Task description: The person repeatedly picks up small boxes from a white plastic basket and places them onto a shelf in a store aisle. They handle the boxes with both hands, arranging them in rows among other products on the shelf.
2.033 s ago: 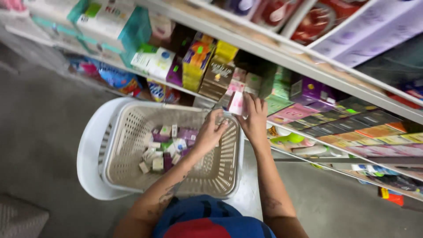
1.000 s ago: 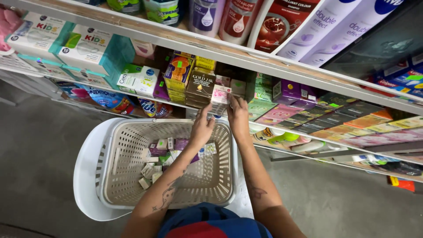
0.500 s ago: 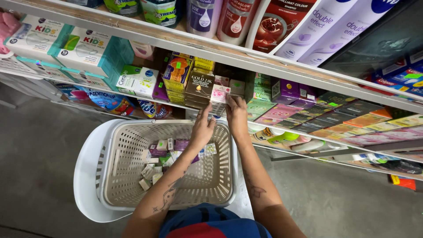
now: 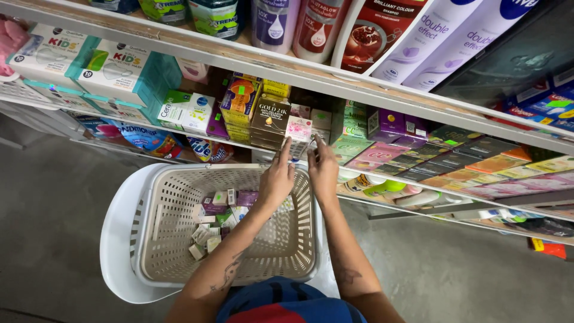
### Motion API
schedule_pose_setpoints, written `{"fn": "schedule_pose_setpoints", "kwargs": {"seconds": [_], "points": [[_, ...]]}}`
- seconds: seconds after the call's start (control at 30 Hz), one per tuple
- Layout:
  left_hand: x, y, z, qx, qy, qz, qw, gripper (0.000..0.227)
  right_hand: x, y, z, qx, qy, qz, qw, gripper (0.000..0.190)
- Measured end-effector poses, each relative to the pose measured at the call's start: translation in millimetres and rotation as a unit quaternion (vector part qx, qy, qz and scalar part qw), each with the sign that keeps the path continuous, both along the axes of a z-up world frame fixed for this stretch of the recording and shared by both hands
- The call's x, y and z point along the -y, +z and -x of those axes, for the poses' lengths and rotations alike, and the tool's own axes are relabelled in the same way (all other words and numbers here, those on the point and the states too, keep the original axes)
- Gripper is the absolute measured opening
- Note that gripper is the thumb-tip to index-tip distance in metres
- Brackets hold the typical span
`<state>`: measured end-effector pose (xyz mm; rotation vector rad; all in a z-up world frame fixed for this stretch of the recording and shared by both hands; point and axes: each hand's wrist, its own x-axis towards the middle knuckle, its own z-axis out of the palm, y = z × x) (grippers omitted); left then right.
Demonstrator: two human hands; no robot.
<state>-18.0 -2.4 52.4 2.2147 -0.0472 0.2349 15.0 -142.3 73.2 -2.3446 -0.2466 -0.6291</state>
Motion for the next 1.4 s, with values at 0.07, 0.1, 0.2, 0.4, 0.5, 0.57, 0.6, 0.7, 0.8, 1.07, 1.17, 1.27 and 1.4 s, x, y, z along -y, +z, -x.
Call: {"fn": "schedule_pose_setpoints", "kwargs": {"seconds": [0.07, 0.1, 0.2, 0.4, 0.5, 0.57, 0.6, 0.7, 0.8, 1.07, 1.17, 1.27, 1.4], "points": [[-1.1, 9.7, -0.5, -0.028, -0.006, -0.014, 0.999, 0.077, -1.8, -6.3, 2.1, -0.073, -0.007, -0.054, 0.996, 0.044], [-1.4, 14.5, -1.0, -0.056, -0.012, -0.029, 0.998, 0.080, -2.2, -9.6, 3.2, -0.146, -0.014, -0.109, 0.983, 0.046], [-1.7, 1.9, -5.9, -0.029, -0.018, -0.077, 0.996, 0.087, 0.9, -23.5, -1.7, -0.162, 0.016, -0.120, 0.979, 0.052], [-3.0, -1.6, -5.6, 0.000, -0.013, -0.112, 0.994, 0.091, 2.9, -31.6, -5.4, -0.172, 0.025, -0.134, 0.976, 0.052], [-3.5, 2.1, -7.7, -0.061, -0.025, -0.103, 0.993, 0.089, 3.4, -31.7, -6.1, -0.164, 0.030, -0.135, 0.977, 0.051], [-3.8, -0.5, -7.7, -0.054, -0.026, -0.100, 0.993, 0.090, 3.2, -30.3, -5.4, -0.170, 0.033, -0.138, 0.975, 0.051], [-4.1, -1.5, -7.7, -0.048, -0.026, -0.098, 0.994, 0.090, 2.9, -29.4, -5.0, -0.175, 0.036, -0.142, 0.974, 0.051], [-4.0, -2.9, -8.8, -0.011, -0.023, -0.104, 0.994, 0.095, 3.3, -28.6, -5.9, -0.175, 0.039, -0.142, 0.974, 0.053], [-3.3, -5.1, -8.5, -0.005, -0.022, -0.104, 0.994, 0.096, 1.3, -21.9, -2.8, -0.169, 0.041, -0.131, 0.976, 0.052], [-3.8, -4.6, -4.7, -0.051, -0.040, -0.084, 0.994, 0.093, -8.7, 10.3, 13.2, -0.087, 0.031, -0.070, 0.993, 0.054], [-4.4, 1.5, -2.8, -0.034, -0.035, -0.088, 0.995, 0.095, -7.3, 9.5, 14.1, -0.068, 0.043, -0.021, 0.997, 0.056], [-4.1, 5.3, -2.4, -0.045, -0.030, -0.090, 0.994, 0.095, -5.9, 10.2, 14.5, -0.063, 0.042, 0.002, 0.997, 0.058], [-5.3, 2.9, -4.2, -0.025, -0.027, -0.087, 0.995, 0.093, -8.2, 17.9, 15.2, -0.101, 0.039, -0.022, 0.994, 0.057]]}}
